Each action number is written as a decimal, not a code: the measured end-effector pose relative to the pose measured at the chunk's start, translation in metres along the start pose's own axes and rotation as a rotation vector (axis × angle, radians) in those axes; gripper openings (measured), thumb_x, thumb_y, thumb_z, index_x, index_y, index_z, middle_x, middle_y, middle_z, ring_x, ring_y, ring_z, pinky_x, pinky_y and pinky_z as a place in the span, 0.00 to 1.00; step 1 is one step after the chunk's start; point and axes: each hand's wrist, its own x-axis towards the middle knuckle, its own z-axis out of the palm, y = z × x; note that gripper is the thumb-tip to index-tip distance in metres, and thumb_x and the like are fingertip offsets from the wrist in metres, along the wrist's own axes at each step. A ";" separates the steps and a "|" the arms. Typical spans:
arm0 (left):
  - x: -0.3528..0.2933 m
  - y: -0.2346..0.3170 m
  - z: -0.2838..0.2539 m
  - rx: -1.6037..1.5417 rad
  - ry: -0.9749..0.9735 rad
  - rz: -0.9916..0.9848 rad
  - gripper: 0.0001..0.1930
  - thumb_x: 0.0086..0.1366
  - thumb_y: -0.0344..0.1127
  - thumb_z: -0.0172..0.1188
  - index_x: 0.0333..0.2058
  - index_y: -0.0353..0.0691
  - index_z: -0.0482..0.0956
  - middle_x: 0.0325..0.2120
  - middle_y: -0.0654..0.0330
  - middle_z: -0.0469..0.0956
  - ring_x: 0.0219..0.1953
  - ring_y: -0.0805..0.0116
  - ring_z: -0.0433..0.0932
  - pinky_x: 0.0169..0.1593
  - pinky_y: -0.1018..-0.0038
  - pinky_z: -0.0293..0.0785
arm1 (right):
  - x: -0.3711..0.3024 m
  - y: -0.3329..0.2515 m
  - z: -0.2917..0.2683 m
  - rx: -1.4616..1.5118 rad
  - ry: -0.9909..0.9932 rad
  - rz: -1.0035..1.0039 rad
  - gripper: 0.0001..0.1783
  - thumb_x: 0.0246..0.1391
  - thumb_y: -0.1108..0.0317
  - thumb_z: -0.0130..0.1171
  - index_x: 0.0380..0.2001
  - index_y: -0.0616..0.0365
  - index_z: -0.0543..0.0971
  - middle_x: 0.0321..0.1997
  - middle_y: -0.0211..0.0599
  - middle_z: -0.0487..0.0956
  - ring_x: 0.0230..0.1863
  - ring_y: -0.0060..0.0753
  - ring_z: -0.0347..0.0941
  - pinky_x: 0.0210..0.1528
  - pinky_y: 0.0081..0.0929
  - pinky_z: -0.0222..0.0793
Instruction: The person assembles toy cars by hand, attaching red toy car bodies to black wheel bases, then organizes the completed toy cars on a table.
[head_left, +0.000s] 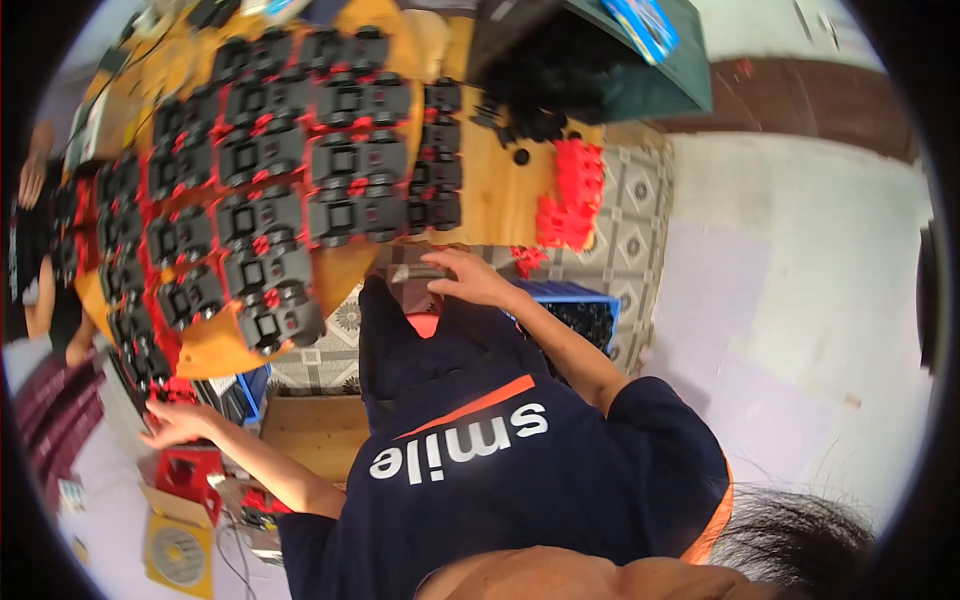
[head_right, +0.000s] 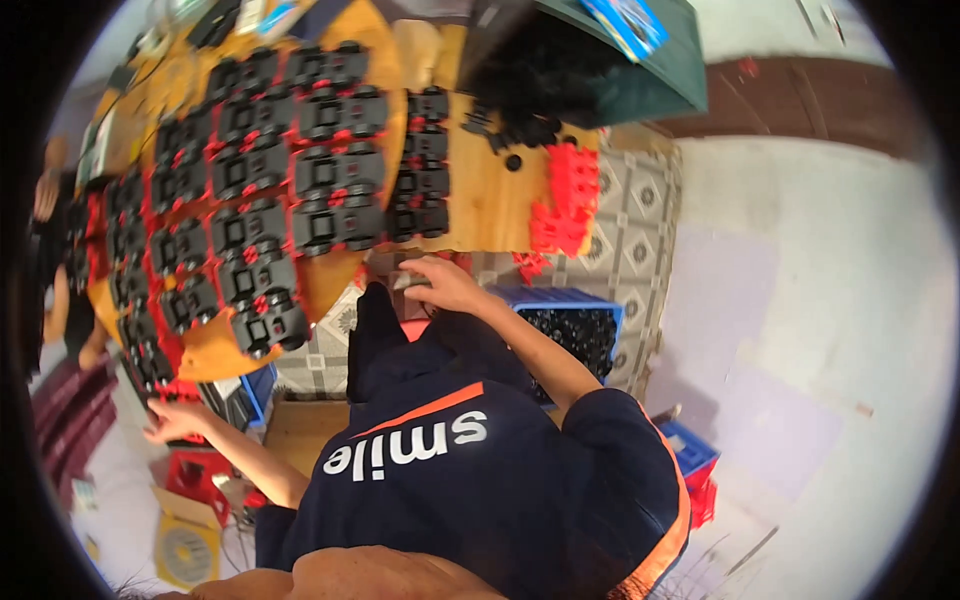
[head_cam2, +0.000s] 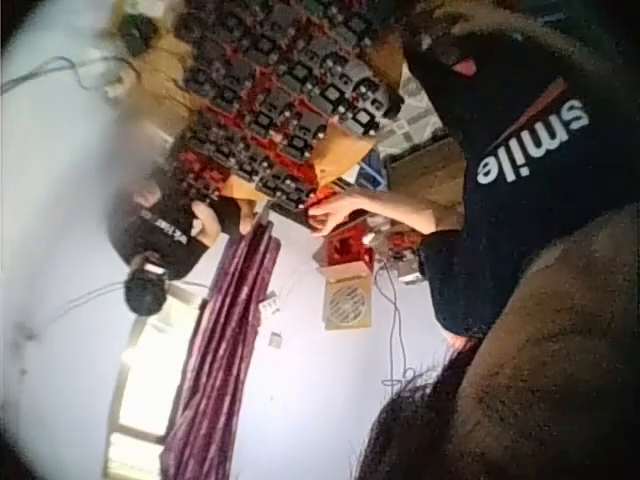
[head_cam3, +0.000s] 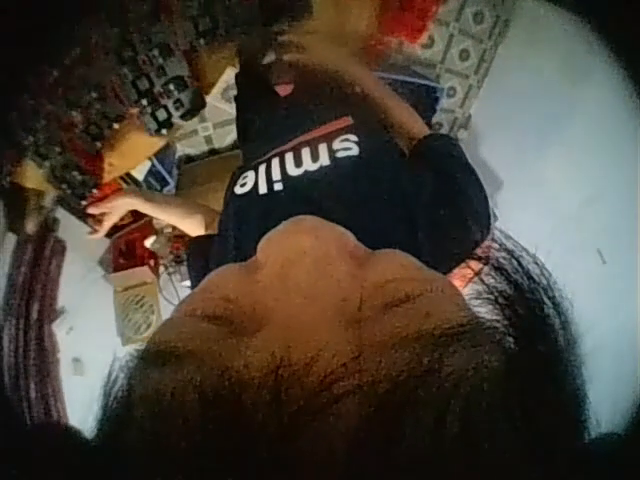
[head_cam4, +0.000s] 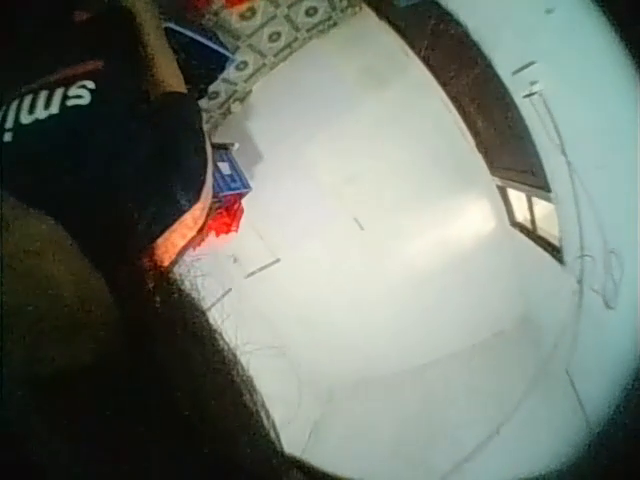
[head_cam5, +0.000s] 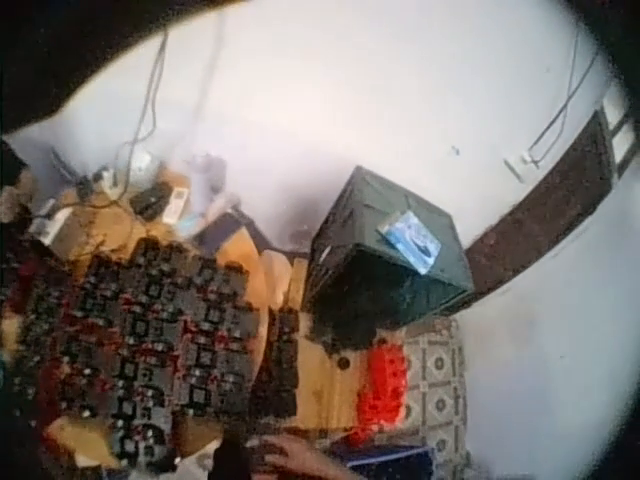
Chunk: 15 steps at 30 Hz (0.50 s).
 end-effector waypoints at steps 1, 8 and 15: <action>-0.047 0.079 0.010 -0.110 -0.108 0.023 0.37 0.62 0.31 0.65 0.62 0.30 0.51 0.50 0.47 0.69 0.50 0.56 0.73 0.51 0.62 0.76 | -0.018 0.028 -0.009 0.034 0.137 0.105 0.28 0.54 0.60 0.63 0.56 0.59 0.73 0.50 0.46 0.78 0.52 0.36 0.75 0.53 0.33 0.70; -0.310 0.296 0.006 -0.446 -1.191 0.073 0.24 0.61 0.22 0.56 0.57 0.33 0.67 0.53 0.50 0.70 0.54 0.60 0.71 0.55 0.66 0.71 | -0.104 0.243 -0.072 -0.169 1.231 0.496 0.28 0.51 0.62 0.63 0.53 0.63 0.73 0.50 0.53 0.76 0.53 0.52 0.71 0.56 0.42 0.66; -0.532 0.294 0.027 -0.195 -2.043 -0.054 0.28 0.62 0.30 0.62 0.60 0.36 0.64 0.54 0.52 0.69 0.50 0.62 0.75 0.49 0.71 0.74 | -0.162 0.427 -0.153 0.842 1.299 0.626 0.34 0.55 0.53 0.63 0.59 0.61 0.68 0.51 0.44 0.75 0.47 0.40 0.75 0.48 0.35 0.71</action>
